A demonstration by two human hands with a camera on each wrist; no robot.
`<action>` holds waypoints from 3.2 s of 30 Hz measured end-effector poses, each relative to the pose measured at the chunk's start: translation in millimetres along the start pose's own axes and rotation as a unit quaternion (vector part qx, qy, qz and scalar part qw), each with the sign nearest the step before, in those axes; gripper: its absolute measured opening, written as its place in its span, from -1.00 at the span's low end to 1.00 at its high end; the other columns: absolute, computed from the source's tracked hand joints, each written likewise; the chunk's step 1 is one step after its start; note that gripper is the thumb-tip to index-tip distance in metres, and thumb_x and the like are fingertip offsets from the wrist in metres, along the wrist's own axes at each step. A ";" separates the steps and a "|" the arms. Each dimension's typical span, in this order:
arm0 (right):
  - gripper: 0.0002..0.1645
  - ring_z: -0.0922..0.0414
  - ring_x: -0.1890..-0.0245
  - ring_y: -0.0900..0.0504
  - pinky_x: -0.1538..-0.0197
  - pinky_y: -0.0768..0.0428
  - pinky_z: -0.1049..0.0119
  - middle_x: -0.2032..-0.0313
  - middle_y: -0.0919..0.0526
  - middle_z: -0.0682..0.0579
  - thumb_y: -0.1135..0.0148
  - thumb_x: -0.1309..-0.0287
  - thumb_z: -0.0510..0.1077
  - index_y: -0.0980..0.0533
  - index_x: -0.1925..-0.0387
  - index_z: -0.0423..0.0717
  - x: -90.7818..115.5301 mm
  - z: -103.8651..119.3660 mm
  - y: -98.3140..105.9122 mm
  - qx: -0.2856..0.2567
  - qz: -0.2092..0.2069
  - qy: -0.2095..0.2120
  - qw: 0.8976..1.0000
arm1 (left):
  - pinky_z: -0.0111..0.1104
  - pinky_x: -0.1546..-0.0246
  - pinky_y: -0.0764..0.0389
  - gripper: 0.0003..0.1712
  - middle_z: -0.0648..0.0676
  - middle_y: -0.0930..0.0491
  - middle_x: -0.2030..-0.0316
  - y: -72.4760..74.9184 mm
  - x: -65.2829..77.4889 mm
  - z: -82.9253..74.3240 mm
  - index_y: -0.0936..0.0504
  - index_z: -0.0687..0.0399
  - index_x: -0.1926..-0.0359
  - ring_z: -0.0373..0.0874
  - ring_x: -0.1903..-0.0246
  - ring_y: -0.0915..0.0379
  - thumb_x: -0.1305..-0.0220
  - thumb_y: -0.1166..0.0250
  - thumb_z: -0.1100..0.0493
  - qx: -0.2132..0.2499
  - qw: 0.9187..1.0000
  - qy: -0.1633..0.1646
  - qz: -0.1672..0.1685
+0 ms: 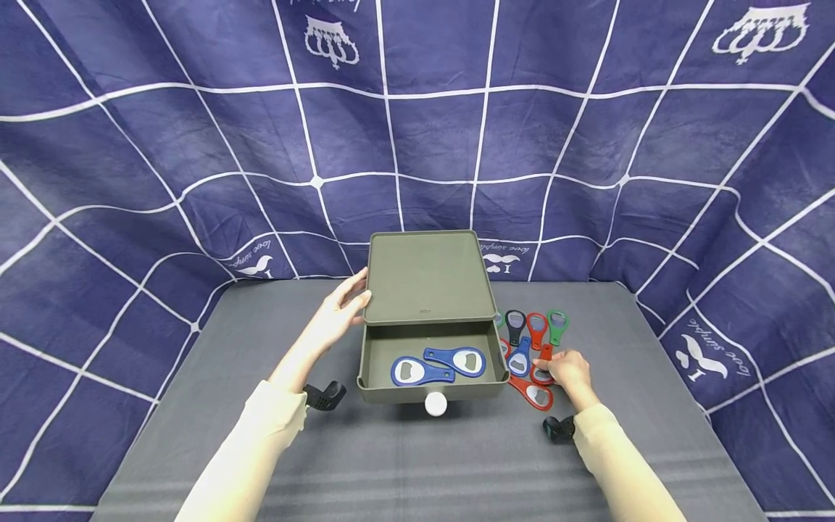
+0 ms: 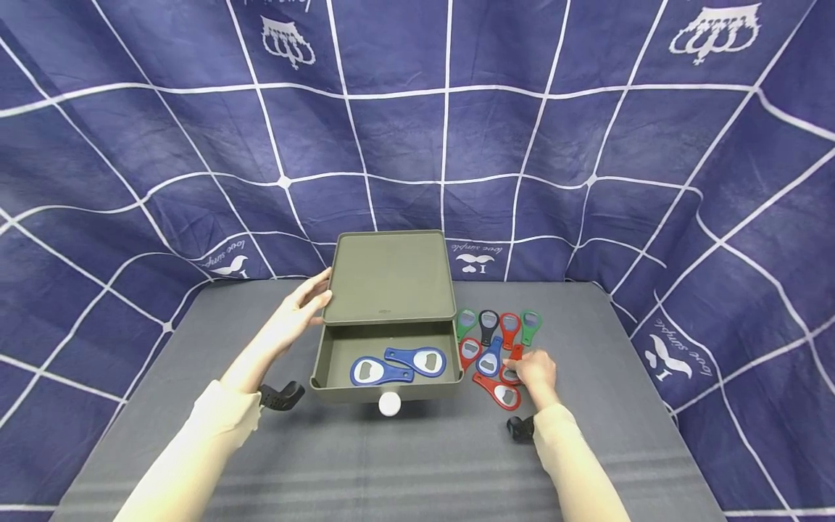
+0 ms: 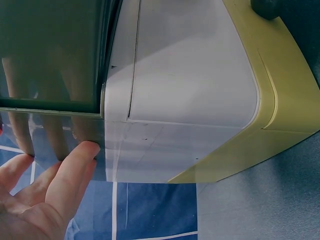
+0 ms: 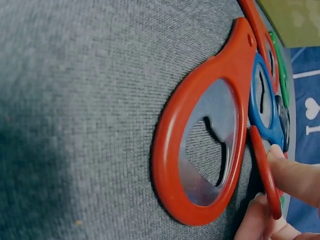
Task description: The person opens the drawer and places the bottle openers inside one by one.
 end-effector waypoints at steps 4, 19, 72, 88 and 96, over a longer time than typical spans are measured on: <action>-0.58 0.03 0.44 -0.60 0.44 -0.45 0.35 0.41 -0.67 -0.16 -0.43 -0.05 -0.05 -0.60 0.28 -0.37 -0.1 -5.7 0.7 -0.036 0.018 0.003 0.999 | 0.17 -0.25 -0.42 -0.34 0.34 -0.07 -0.49 0.2 1.5 0.6 -0.03 0.09 -0.54 0.28 -0.41 -0.15 -0.53 0.01 0.18 0.001 1.000 0.002 -0.001; -0.44 0.38 0.48 -0.54 0.35 -0.63 0.40 0.51 -0.59 0.28 -0.33 -0.22 -0.05 -0.49 -0.05 -0.44 10.6 34.9 43.2 -0.172 0.108 0.018 0.979 | 0.15 -0.27 -0.40 -0.35 0.37 -0.04 -0.49 0.5 0.6 -1.2 -0.02 0.12 -0.54 0.29 -0.41 -0.13 -0.53 0.02 0.19 0.013 1.000 -0.002 -0.001; -0.86 0.36 0.43 -0.62 0.27 -0.59 0.43 0.42 -0.77 0.16 -0.40 -0.07 -0.23 -0.73 0.28 -0.02 160.4 276.0 -25.7 -0.027 0.228 0.370 0.900 | 0.18 -0.25 -0.41 -0.34 0.32 -0.07 -0.49 0.5 3.8 -3.7 -0.03 0.09 -0.54 0.27 -0.42 -0.13 -0.53 0.02 0.17 0.015 1.000 0.001 -0.001; -0.85 0.25 0.34 -0.72 0.20 -0.63 0.42 0.36 -0.79 0.12 -0.39 -0.05 -0.28 -0.72 0.28 -0.08 166.3 277.9 -34.6 0.026 0.182 0.410 0.893 | 0.17 -0.26 -0.40 -0.35 0.33 -0.06 -0.49 0.8 4.0 -1.0 -0.04 0.07 -0.54 0.26 -0.42 -0.12 -0.53 0.01 0.16 0.013 1.000 0.008 -0.004; -0.85 0.28 0.34 -0.70 0.19 -0.62 0.42 0.35 -0.77 0.12 -0.37 -0.12 -0.20 -0.71 0.23 -0.09 168.0 274.3 -13.7 -0.009 0.168 0.409 0.897 | 0.18 -0.26 -0.40 -0.35 0.32 -0.07 -0.49 2.0 4.6 0.0 -0.04 0.07 -0.54 0.26 -0.42 -0.13 -0.53 0.01 0.15 0.007 1.000 0.008 -0.005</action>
Point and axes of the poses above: each hand's wrist, its own x-axis away from the middle knuckle, its own y-axis out of the back of the hand, z = x × y, the point moved 10 cm from there along -x, towards the middle knuckle
